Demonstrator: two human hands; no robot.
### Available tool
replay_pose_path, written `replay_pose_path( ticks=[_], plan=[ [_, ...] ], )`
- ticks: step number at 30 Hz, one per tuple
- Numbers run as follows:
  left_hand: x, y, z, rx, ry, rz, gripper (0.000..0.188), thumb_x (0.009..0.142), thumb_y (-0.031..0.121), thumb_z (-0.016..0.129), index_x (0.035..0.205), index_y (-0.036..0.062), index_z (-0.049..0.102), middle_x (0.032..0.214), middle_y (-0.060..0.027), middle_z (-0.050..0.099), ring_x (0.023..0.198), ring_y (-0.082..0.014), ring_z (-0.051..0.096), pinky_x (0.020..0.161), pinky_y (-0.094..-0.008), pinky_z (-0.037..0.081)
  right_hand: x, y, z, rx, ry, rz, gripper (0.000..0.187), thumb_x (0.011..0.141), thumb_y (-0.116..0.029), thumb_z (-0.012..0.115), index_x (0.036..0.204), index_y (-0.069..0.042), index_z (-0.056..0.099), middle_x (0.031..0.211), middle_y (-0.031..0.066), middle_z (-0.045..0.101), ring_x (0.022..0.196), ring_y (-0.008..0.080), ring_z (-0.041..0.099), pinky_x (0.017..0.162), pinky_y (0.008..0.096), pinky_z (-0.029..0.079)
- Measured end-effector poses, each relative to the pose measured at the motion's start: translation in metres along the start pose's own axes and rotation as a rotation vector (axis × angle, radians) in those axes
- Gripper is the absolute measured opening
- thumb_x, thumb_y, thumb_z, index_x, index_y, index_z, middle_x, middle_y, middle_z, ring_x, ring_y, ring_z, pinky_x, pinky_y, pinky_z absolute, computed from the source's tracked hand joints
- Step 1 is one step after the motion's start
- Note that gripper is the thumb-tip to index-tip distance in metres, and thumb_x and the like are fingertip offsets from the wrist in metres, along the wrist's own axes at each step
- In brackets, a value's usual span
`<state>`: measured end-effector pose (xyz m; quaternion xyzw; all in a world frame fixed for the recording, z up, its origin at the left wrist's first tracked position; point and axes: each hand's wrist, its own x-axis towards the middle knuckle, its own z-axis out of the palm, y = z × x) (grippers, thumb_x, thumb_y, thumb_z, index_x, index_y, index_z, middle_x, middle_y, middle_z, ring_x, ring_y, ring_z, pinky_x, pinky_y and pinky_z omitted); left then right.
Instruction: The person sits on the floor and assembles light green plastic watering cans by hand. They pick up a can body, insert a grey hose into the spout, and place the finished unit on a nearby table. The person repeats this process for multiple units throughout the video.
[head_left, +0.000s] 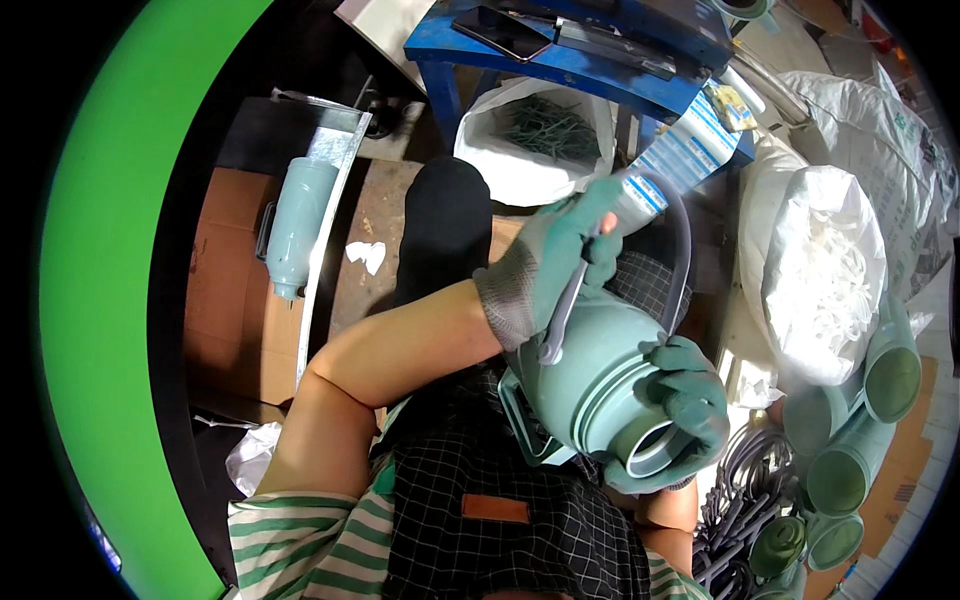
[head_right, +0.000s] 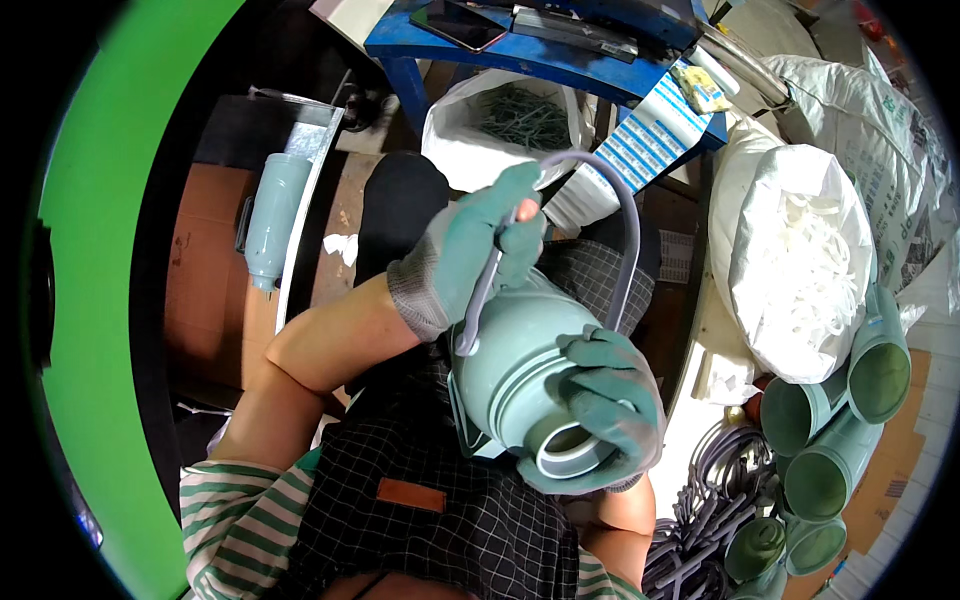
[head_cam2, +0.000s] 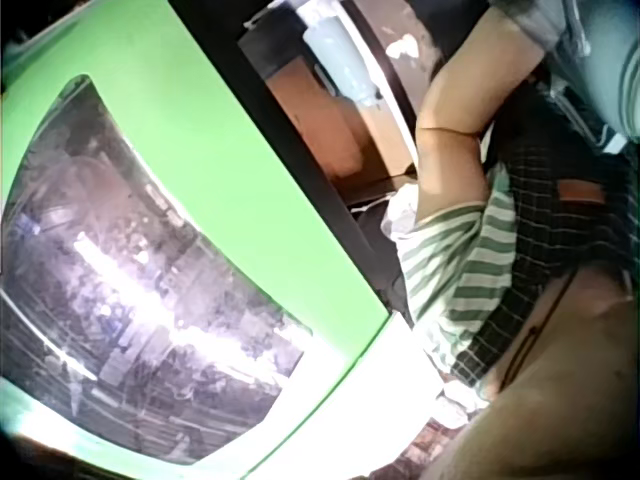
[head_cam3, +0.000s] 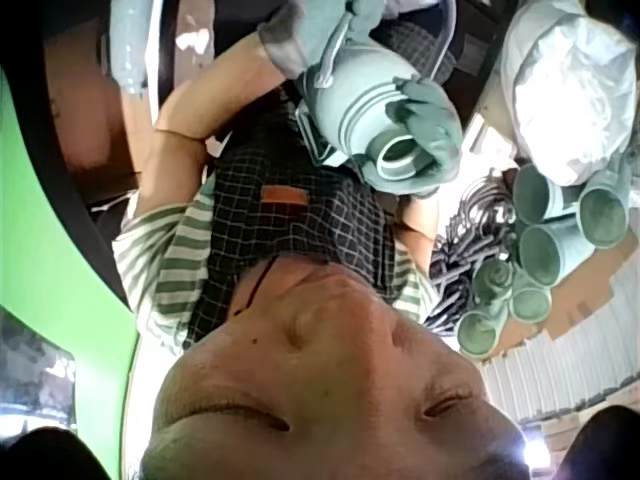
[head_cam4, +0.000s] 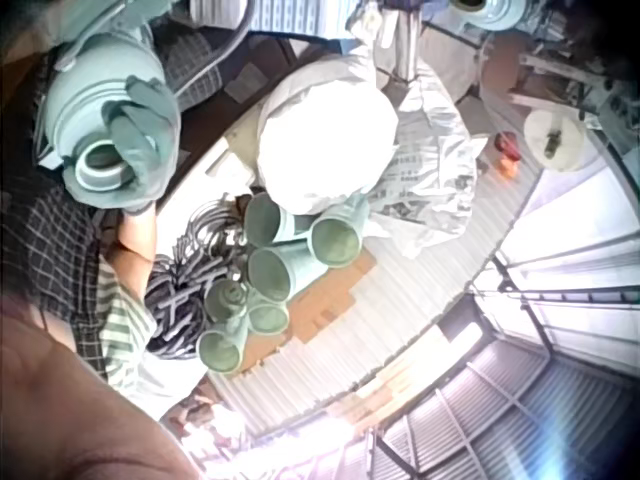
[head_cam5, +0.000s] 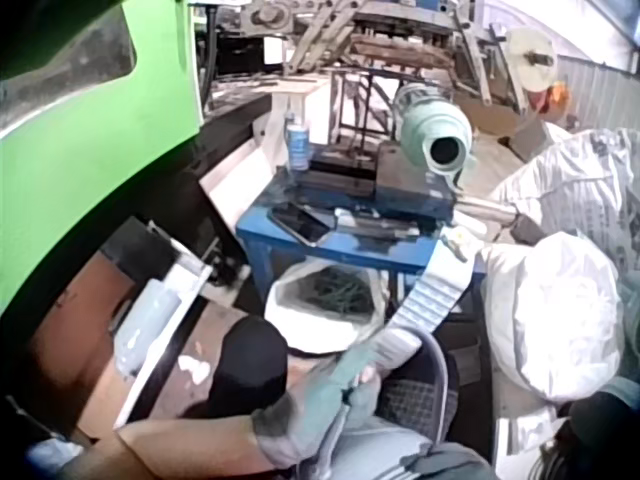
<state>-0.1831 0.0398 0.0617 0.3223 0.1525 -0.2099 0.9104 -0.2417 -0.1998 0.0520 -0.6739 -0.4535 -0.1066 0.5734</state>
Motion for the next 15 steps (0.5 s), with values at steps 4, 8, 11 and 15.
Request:
replay_pose_path(
  ticks=[4,8,11,15],
  plan=[
    [-0.008,0.002,0.014,0.141,0.006,0.027,0.031,0.11,0.041,0.053,0.098,0.0128,0.057,0.075,0.0035,0.048,0.064,-0.0081,0.046,0.057,-0.0245,0.039,0.025,-0.023,0.012,-0.051,0.042,0.105,0.055,0.053,-0.025,0.101,0.095,-0.01,0.068,0.099,0.0082,0.068,0.103,0.0375,0.072,0.098,0.0581,0.056],
    [-0.029,-0.008,-0.002,0.246,-0.471,0.354,0.034,0.105,0.029,0.062,0.129,0.0046,0.058,0.106,-0.0074,0.062,0.093,-0.0166,0.062,0.083,-0.0299,0.052,0.042,-0.018,0.002,0.043,-0.066,0.088,0.05,0.054,-0.025,0.1,0.091,-0.013,0.069,0.097,0.0058,0.068,0.101,0.0358,0.073,0.097,0.0568,0.055],
    [-0.039,-0.003,0.021,0.567,-0.781,0.887,0.029,0.099,0.016,0.068,0.122,-0.0018,0.063,0.087,-0.0095,0.066,0.076,-0.0183,0.068,0.067,-0.0329,0.058,0.046,-0.009,-0.002,0.173,-0.071,0.265,0.054,0.054,-0.031,0.101,0.097,-0.012,0.073,0.098,0.0059,0.071,0.098,0.0341,0.073,0.095,0.0556,0.056],
    [-0.027,-0.02,0.016,0.477,-0.999,0.969,0.045,0.093,0.027,0.077,0.125,-0.0003,0.061,0.111,-0.0095,0.062,0.097,-0.0218,0.063,0.085,-0.0362,0.052,0.061,-0.038,0.003,0.341,0.132,1.14,0.051,0.061,-0.027,0.099,0.101,-0.009,0.073,0.099,0.0093,0.072,0.097,0.0344,0.073,0.093,0.0536,0.057]
  ],
)
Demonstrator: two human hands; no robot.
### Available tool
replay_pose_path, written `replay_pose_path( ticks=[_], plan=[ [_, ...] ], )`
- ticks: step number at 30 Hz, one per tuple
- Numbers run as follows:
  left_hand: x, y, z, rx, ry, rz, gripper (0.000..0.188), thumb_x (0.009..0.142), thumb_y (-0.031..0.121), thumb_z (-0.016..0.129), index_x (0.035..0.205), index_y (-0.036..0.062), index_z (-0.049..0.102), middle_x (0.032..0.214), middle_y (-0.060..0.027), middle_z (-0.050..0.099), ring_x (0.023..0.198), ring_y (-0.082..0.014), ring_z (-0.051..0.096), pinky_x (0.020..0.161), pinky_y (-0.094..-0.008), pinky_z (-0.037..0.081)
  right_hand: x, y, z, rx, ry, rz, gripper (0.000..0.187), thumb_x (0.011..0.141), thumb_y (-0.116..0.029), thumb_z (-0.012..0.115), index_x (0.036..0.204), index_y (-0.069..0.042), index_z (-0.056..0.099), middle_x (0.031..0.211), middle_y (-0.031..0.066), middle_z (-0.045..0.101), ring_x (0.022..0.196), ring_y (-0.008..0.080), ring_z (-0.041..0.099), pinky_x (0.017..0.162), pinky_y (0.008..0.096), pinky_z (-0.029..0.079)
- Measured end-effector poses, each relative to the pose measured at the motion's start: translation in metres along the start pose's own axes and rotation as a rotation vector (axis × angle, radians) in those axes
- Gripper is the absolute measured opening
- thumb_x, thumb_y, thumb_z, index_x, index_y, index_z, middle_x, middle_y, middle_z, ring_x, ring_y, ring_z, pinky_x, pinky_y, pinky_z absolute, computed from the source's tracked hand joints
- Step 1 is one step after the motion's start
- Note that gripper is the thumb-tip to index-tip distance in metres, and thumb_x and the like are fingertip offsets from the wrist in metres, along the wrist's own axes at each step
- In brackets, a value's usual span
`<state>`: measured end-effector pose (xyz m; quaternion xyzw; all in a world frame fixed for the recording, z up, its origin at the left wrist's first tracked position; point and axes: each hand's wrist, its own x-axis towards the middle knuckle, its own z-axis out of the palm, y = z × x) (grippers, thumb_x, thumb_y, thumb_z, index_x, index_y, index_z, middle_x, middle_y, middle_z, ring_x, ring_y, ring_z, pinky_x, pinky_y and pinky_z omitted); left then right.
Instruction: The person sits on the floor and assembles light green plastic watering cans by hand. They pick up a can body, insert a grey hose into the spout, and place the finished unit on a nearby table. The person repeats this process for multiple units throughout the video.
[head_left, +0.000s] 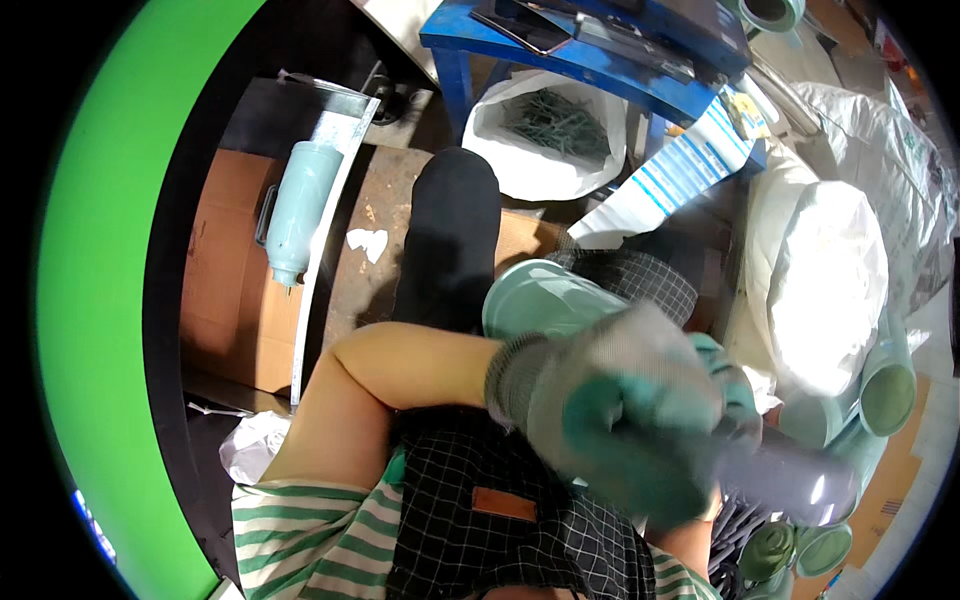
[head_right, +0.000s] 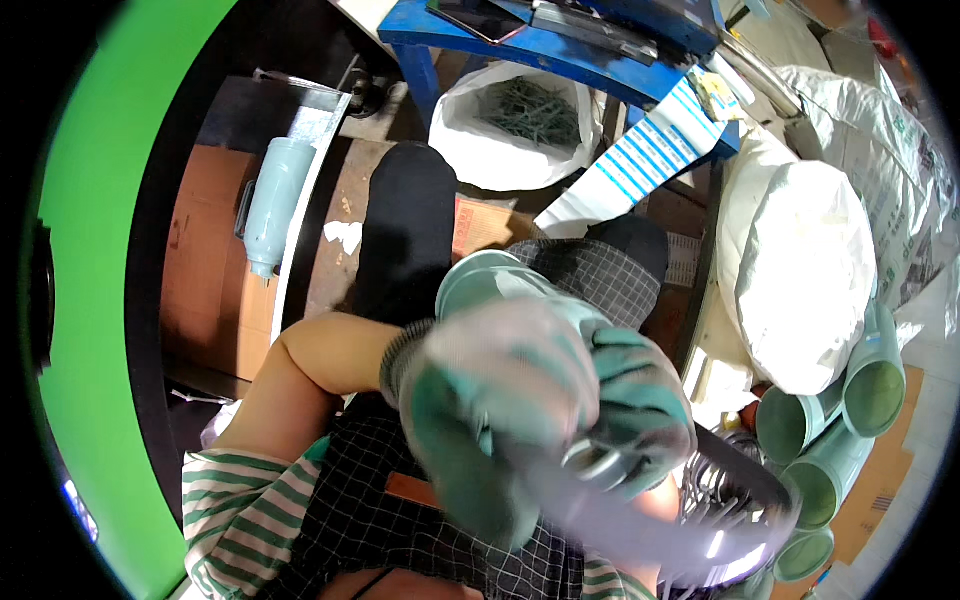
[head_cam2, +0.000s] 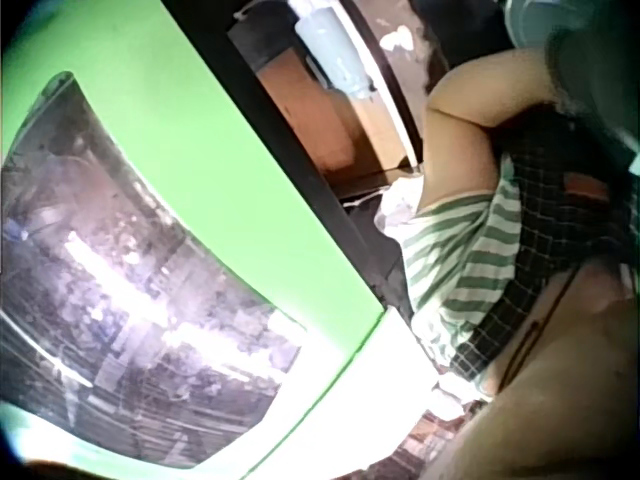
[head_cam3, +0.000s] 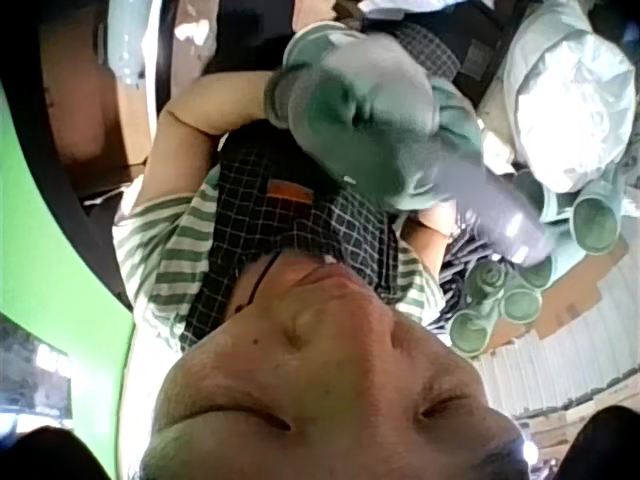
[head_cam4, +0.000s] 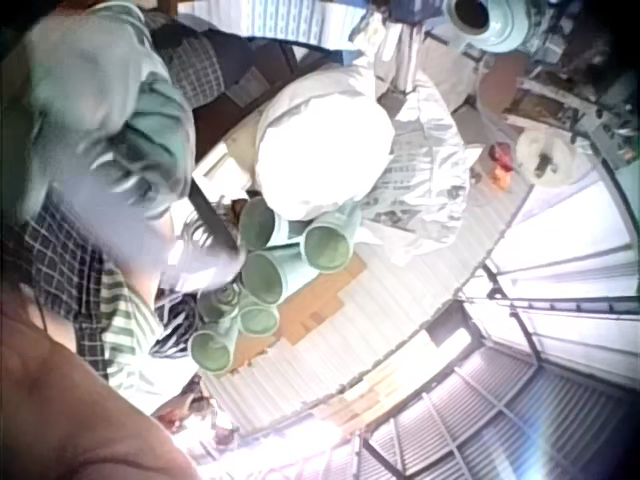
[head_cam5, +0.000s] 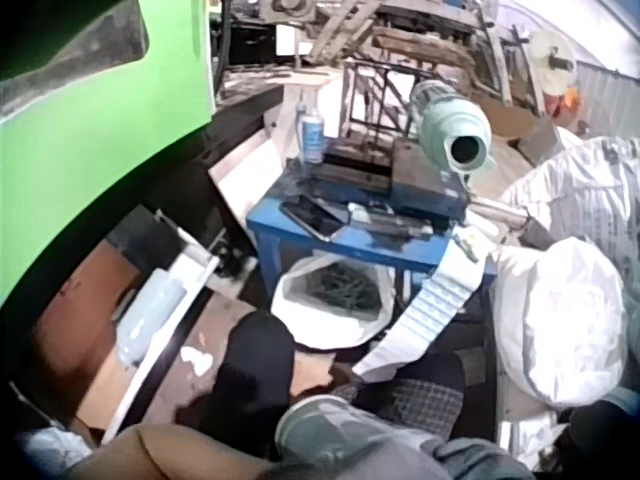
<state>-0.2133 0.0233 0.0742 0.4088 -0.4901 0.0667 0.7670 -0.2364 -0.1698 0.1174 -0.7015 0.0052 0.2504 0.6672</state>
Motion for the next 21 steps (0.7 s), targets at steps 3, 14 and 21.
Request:
replay_pose_path(
  ticks=[3,14,21],
  plan=[
    [-0.033,0.017,-0.045,-0.319,0.33,-0.449,0.032,0.098,0.035,0.071,0.108,0.0082,0.056,0.092,-0.0021,0.055,0.079,-0.0152,0.055,0.069,-0.0298,0.045,0.014,0.021,-0.001,0.068,-0.132,-0.533,0.064,0.071,-0.037,0.095,0.119,-0.006,0.065,0.108,0.013,0.068,0.101,0.0326,0.069,0.094,0.0473,0.056],
    [-0.054,0.077,-0.023,1.296,0.436,-0.622,0.053,0.111,0.034,0.05,0.146,-0.006,0.048,0.152,-0.0221,0.048,0.139,-0.032,0.052,0.12,-0.0476,0.039,0.07,0.051,0.029,1.103,-0.124,-0.232,0.077,0.089,-0.006,0.061,0.161,-0.005,0.036,0.086,0.0043,0.055,0.071,0.0103,0.052,0.064,0.0212,0.044],
    [-0.022,0.107,0.046,0.013,0.837,-1.223,0.072,0.082,0.038,0.088,0.133,-0.0021,0.057,0.134,-0.0119,0.062,0.12,-0.0267,0.067,0.108,-0.0463,0.054,0.071,0.046,0.027,0.886,-0.112,-0.139,0.067,0.088,-0.003,0.058,0.153,0.001,0.044,0.079,0.0074,0.055,0.057,0.014,0.05,0.054,0.0264,0.045]
  ],
)
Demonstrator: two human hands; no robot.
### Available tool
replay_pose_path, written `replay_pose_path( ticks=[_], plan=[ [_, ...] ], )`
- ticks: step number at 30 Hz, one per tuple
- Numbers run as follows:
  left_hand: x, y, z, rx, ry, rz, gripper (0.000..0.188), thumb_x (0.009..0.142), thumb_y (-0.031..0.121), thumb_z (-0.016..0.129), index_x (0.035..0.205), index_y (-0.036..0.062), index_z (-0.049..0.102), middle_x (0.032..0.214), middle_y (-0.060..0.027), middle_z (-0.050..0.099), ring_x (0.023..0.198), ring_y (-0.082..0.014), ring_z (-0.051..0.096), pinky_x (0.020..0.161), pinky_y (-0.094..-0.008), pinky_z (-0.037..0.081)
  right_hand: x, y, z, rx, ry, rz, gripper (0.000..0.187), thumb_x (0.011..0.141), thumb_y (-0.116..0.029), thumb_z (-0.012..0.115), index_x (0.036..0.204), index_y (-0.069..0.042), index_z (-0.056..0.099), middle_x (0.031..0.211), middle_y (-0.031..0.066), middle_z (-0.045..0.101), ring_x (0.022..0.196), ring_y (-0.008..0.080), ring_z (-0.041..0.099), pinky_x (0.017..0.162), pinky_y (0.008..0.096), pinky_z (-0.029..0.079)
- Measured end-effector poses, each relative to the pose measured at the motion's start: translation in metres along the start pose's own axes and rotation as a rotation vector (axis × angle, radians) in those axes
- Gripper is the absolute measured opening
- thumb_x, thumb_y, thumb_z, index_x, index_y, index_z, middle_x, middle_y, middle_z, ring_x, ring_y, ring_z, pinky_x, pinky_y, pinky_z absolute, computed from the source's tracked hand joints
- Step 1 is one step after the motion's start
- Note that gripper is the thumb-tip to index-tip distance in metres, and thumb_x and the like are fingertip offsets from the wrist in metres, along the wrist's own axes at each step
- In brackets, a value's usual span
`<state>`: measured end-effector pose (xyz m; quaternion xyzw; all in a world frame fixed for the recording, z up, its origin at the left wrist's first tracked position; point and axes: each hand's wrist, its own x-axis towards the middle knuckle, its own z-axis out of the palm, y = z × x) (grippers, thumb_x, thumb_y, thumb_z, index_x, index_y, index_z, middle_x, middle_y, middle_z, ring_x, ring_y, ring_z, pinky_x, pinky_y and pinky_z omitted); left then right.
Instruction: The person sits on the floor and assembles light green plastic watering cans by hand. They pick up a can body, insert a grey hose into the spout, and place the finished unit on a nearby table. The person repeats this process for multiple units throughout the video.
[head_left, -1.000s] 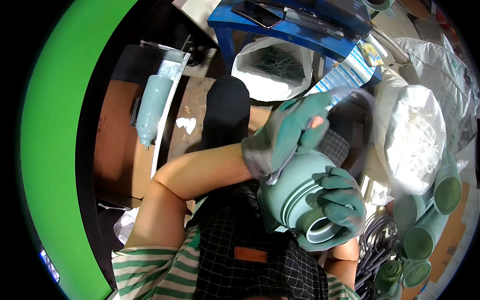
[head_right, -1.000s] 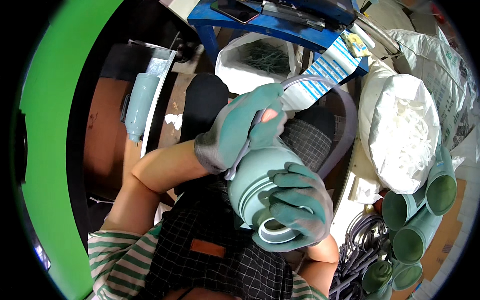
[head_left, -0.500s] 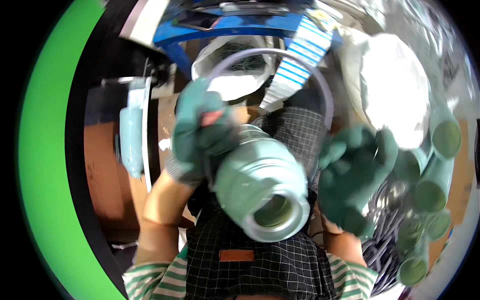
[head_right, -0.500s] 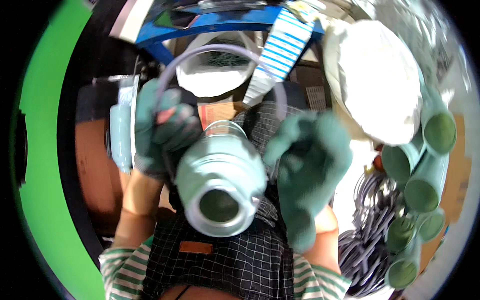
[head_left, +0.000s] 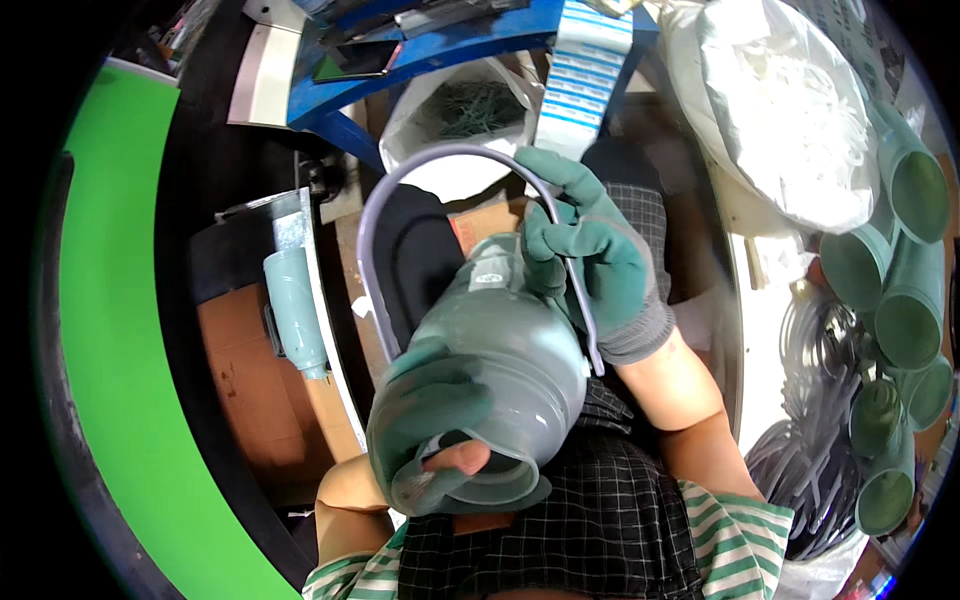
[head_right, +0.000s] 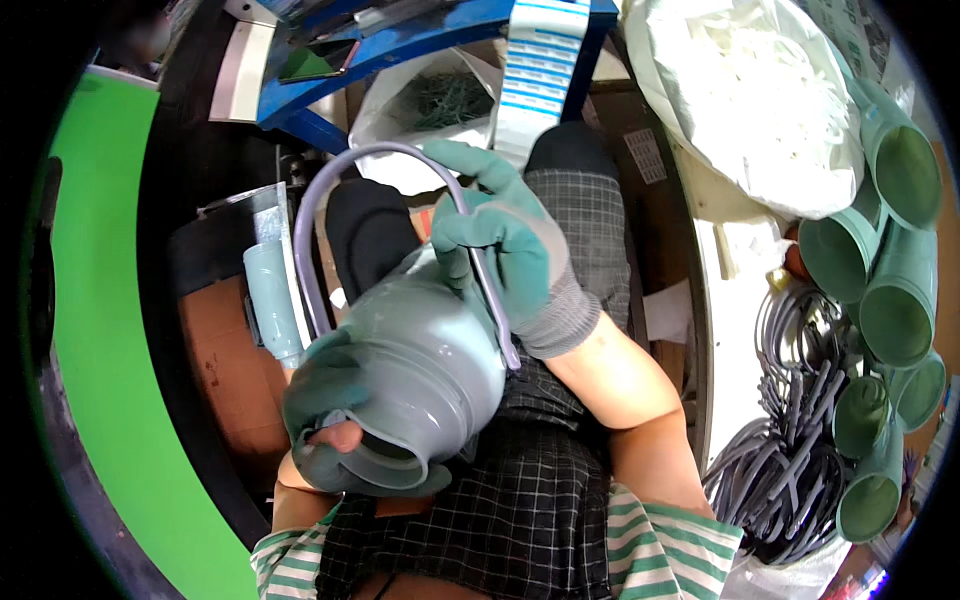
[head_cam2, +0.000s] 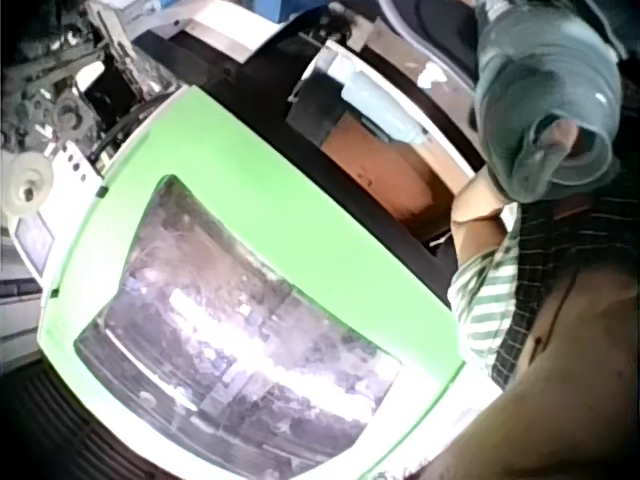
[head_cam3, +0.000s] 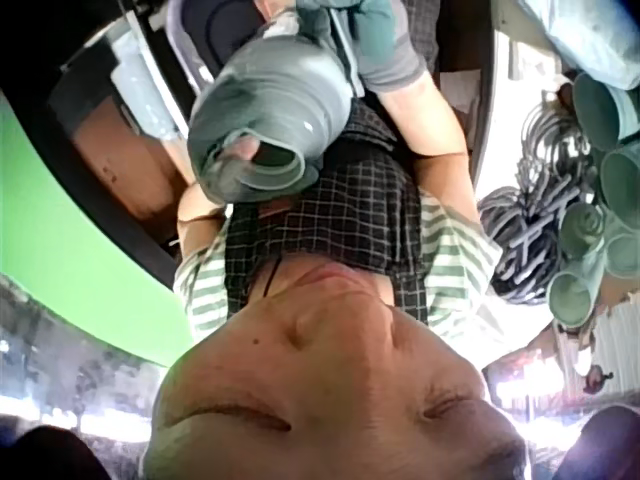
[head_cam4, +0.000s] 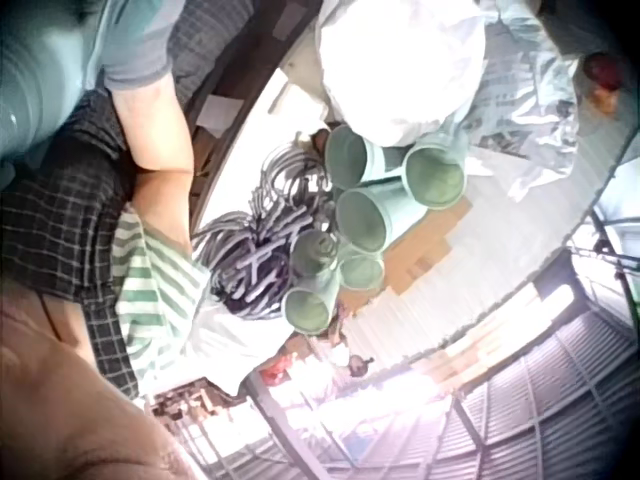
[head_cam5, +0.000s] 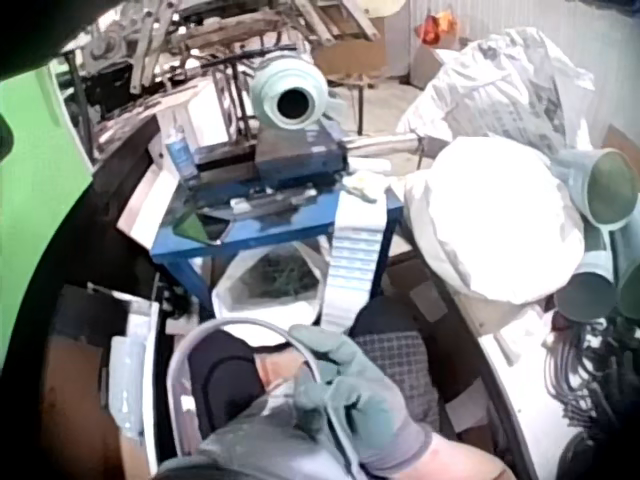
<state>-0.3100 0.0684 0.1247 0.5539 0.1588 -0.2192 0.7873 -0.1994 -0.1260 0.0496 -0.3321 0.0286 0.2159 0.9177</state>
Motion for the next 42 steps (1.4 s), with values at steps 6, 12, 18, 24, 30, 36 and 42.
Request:
replay_pose_path(
  ticks=[6,12,18,24,30,36,42],
  plan=[
    [0.012,-0.036,-0.03,0.848,-0.164,1.377,0.042,0.095,0.03,0.08,0.129,0.0116,0.064,0.108,-0.0134,0.075,0.09,-0.0341,0.077,0.08,-0.0492,0.064,-0.016,-0.024,0.03,-0.36,-0.45,-0.233,0.043,0.09,-0.006,0.057,0.132,0.003,0.055,0.069,0.0054,0.056,0.059,0.0132,0.056,0.062,0.0265,0.048],
    [0.019,-0.018,-0.047,0.898,-0.2,1.077,0.04,0.098,0.034,0.07,0.125,0.0058,0.062,0.106,-0.0154,0.071,0.096,-0.0342,0.073,0.084,-0.0474,0.06,-0.009,-0.012,-0.02,-0.599,-0.682,-0.613,0.052,0.08,-0.01,0.076,0.127,0.005,0.058,0.1,0.008,0.063,0.095,0.018,0.064,0.087,0.0338,0.052],
    [0.042,-0.006,-0.041,0.902,-0.042,1.179,0.062,0.099,0.047,0.063,0.139,0.0037,0.047,0.126,-0.0197,0.06,0.115,-0.0363,0.062,0.098,-0.0492,0.051,-0.018,-0.007,-0.056,-0.588,0.243,-0.582,0.093,0.089,-0.017,0.081,0.162,0.001,0.025,0.15,0.0178,0.045,0.14,0.0266,0.047,0.118,0.0399,0.039],
    [0.052,0.022,-0.008,0.599,0.146,1.373,0.083,0.1,0.061,0.055,0.154,0.0015,0.031,0.147,-0.0239,0.05,0.134,-0.0383,0.052,0.112,-0.051,0.043,-0.101,-0.037,-0.093,0.039,0.096,-0.119,0.054,0.106,-0.028,0.065,0.145,0.008,0.054,0.131,0.0158,0.068,0.117,0.0205,0.068,0.103,0.0344,0.055],
    [0.073,0.017,-0.029,0.412,0.103,1.194,0.1,0.099,0.069,0.052,0.164,-0.001,0.021,0.165,-0.0253,0.033,0.148,-0.0385,0.043,0.124,-0.0508,0.032,-0.181,-0.121,-0.042,-0.567,0.768,-1.157,0.039,0.099,-0.016,0.068,0.132,0.004,0.062,0.121,0.0171,0.07,0.104,0.0274,0.071,0.093,0.0384,0.058],
    [0.08,-0.007,-0.027,0.347,-0.026,0.953,0.067,0.109,0.043,0.05,0.157,-0.0038,0.037,0.15,-0.0201,0.052,0.139,-0.0305,0.053,0.12,-0.0452,0.04,-0.201,-0.28,-0.091,-1.96,1.545,-1.672,0.036,0.09,-0.021,0.073,0.117,0.002,0.067,0.107,0.0246,0.07,0.101,0.0481,0.066,0.088,0.0546,0.052],
    [0.098,-0.025,-0.027,0.353,-0.077,0.919,0.053,0.111,0.034,0.048,0.149,-0.0031,0.047,0.14,-0.0179,0.06,0.129,-0.0273,0.059,0.112,-0.0417,0.046,-0.197,-0.385,-0.147,-1.842,1.877,-0.694,0.047,0.098,-0.033,0.062,0.131,0.0,0.061,0.123,0.0269,0.067,0.112,0.0431,0.066,0.096,0.0518,0.052]
  ],
)
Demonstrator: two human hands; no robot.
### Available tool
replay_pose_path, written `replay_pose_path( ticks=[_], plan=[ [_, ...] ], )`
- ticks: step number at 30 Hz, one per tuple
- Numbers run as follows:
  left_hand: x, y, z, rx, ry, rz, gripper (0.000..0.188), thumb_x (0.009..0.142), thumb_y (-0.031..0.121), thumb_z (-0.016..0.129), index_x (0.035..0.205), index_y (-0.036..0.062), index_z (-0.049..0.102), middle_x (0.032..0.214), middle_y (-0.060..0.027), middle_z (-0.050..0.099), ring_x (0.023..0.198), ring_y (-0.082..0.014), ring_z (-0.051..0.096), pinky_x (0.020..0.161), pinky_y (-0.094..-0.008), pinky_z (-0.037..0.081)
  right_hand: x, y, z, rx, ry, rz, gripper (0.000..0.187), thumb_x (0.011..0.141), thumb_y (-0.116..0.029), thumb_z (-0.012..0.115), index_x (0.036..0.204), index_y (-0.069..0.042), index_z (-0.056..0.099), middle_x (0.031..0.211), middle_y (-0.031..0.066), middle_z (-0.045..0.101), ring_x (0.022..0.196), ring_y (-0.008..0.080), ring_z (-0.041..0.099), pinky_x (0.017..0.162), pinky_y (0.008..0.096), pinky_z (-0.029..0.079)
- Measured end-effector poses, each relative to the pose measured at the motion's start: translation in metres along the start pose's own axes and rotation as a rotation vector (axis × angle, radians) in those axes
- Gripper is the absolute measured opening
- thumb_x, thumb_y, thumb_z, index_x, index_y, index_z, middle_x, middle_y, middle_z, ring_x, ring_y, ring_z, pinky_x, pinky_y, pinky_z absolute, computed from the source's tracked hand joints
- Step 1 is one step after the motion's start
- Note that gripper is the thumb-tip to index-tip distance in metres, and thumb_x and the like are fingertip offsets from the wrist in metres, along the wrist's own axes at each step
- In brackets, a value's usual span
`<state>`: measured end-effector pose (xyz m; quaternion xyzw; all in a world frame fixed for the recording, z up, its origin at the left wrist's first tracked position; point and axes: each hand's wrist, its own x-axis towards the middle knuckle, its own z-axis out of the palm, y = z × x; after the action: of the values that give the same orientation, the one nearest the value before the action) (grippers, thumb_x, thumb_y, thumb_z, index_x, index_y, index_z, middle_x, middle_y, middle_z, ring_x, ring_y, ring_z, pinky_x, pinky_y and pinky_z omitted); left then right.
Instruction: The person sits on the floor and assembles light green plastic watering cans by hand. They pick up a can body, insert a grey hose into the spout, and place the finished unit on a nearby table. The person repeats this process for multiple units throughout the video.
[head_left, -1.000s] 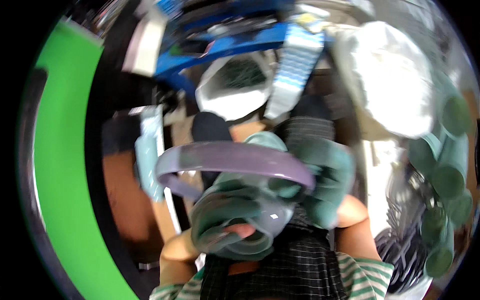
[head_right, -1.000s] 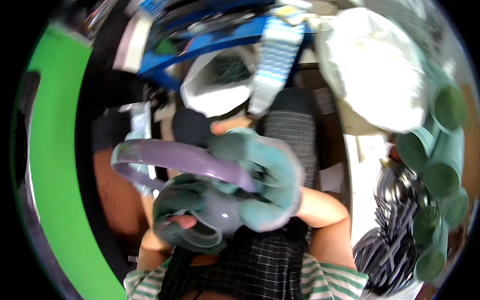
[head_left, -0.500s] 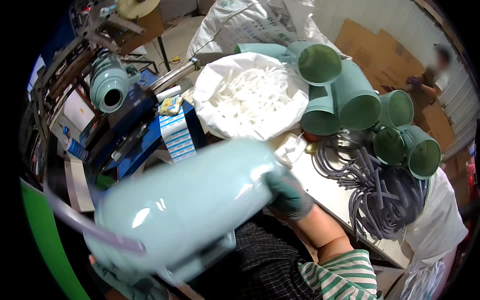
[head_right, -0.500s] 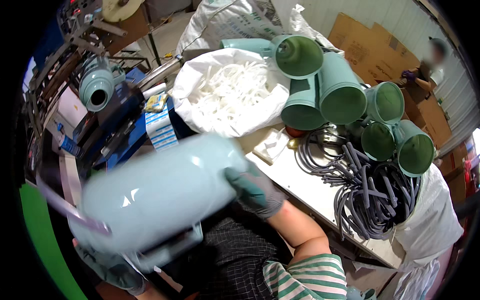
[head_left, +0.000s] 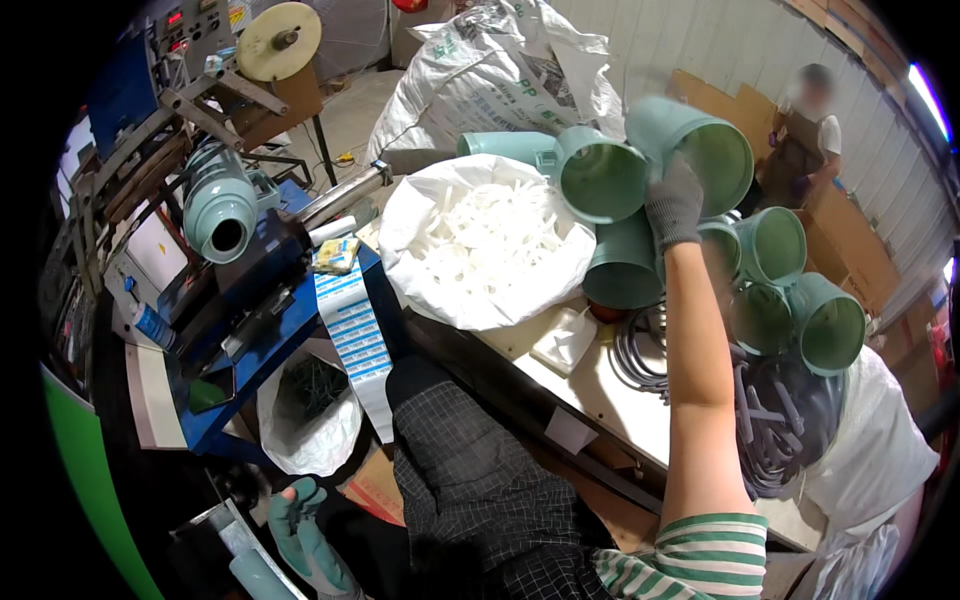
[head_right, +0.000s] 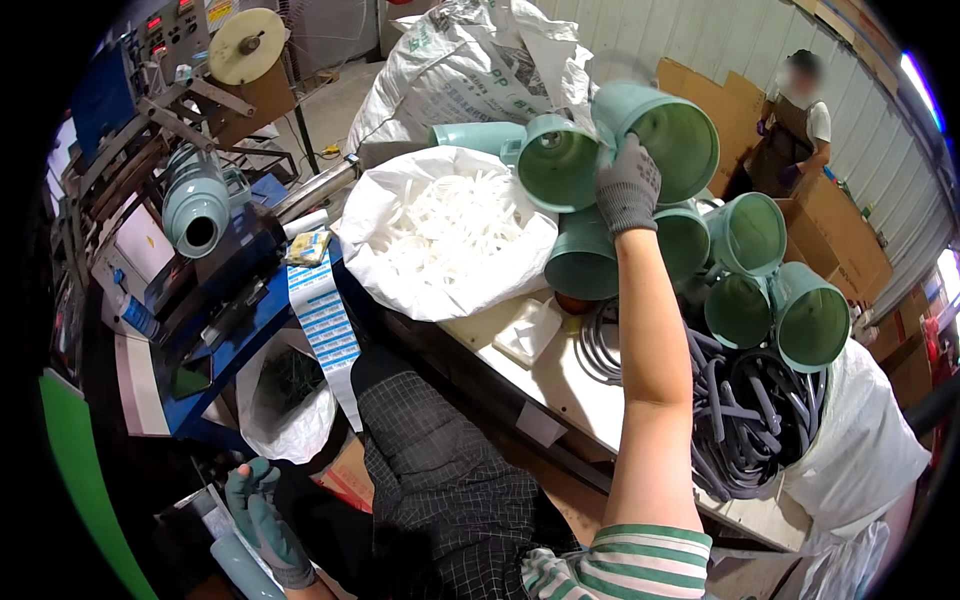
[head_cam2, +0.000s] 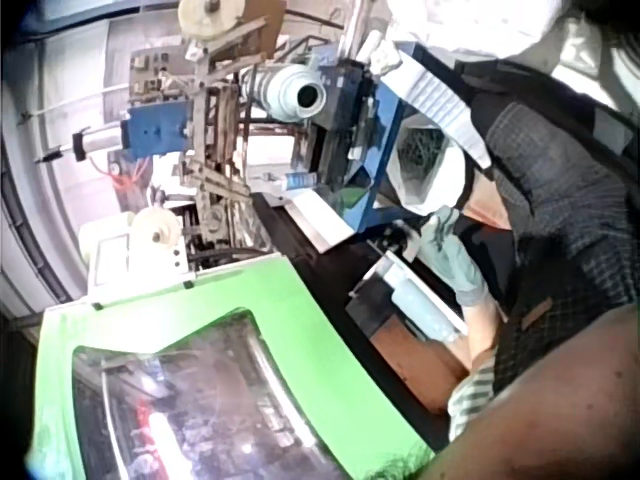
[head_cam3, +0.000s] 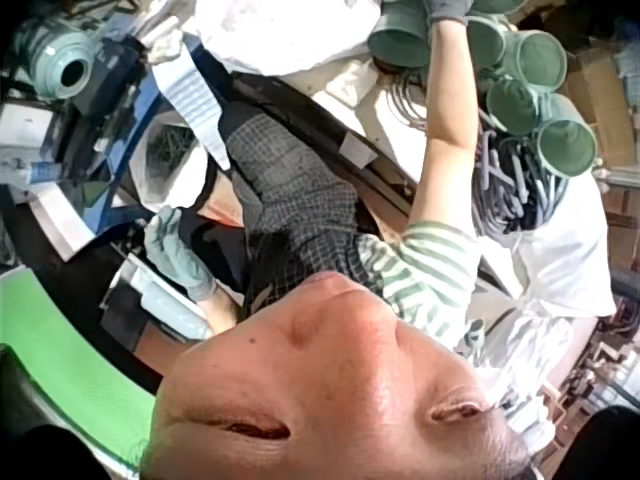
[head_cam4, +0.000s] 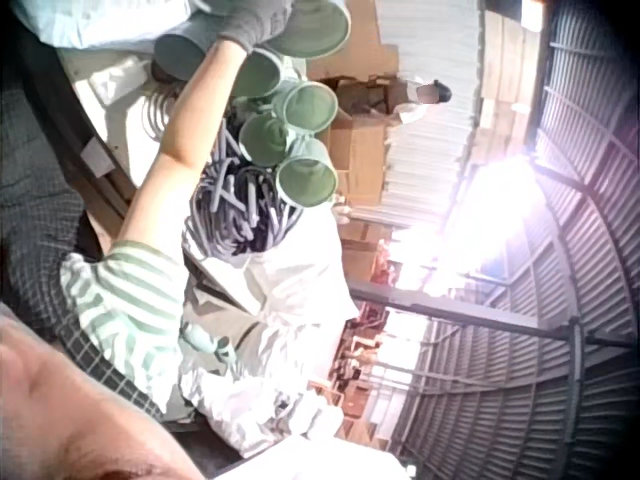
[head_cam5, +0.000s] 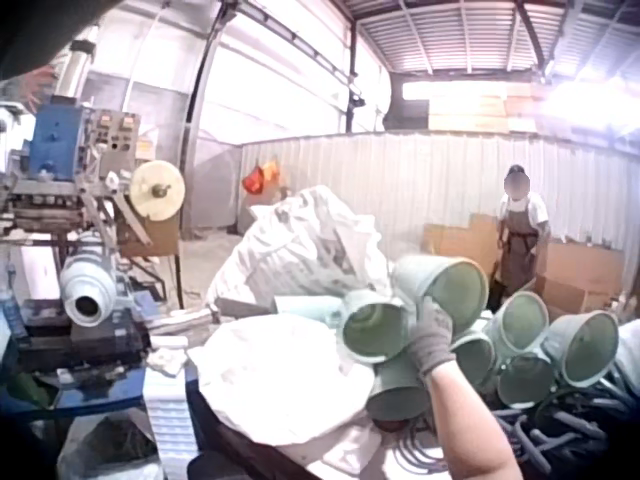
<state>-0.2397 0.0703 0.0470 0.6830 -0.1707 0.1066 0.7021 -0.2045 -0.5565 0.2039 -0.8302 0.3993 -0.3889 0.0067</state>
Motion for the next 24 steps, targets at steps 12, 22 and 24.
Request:
replay_pose_path(
  ticks=[12,22,24],
  plan=[
    [-0.004,-0.012,-0.027,0.386,0.05,0.105,0.055,0.088,0.001,0.077,0.139,0.0009,0.056,0.13,-0.0195,0.065,0.118,-0.0329,0.066,0.102,-0.0423,0.052,-0.313,-0.107,0.055,0.792,-0.236,-0.647,0.061,0.099,-0.017,0.071,0.15,0.006,0.046,0.15,0.0247,0.051,0.141,0.0385,0.049,0.119,0.0479,0.038],
    [-0.13,-0.204,-0.26,1.139,0.646,-0.534,0.056,0.087,0.031,0.078,0.128,-0.0022,0.06,0.117,-0.023,0.067,0.109,-0.0378,0.066,0.093,-0.0461,0.054,-0.483,-0.178,0.029,0.796,-1.061,-1.187,0.065,0.092,-0.02,0.076,0.147,0.004,0.049,0.143,0.0258,0.056,0.128,0.0454,0.055,0.111,0.0532,0.043],
    [-0.201,-0.253,-0.343,1.381,0.909,-0.602,0.058,0.091,0.034,0.074,0.132,-0.0037,0.056,0.116,-0.0212,0.067,0.107,-0.0347,0.066,0.09,-0.0458,0.056,-0.485,-0.176,0.039,0.75,-1.076,-1.225,0.06,0.091,-0.028,0.076,0.141,0.0,0.055,0.136,0.0215,0.062,0.121,0.0435,0.059,0.104,0.0524,0.046]
  ],
)
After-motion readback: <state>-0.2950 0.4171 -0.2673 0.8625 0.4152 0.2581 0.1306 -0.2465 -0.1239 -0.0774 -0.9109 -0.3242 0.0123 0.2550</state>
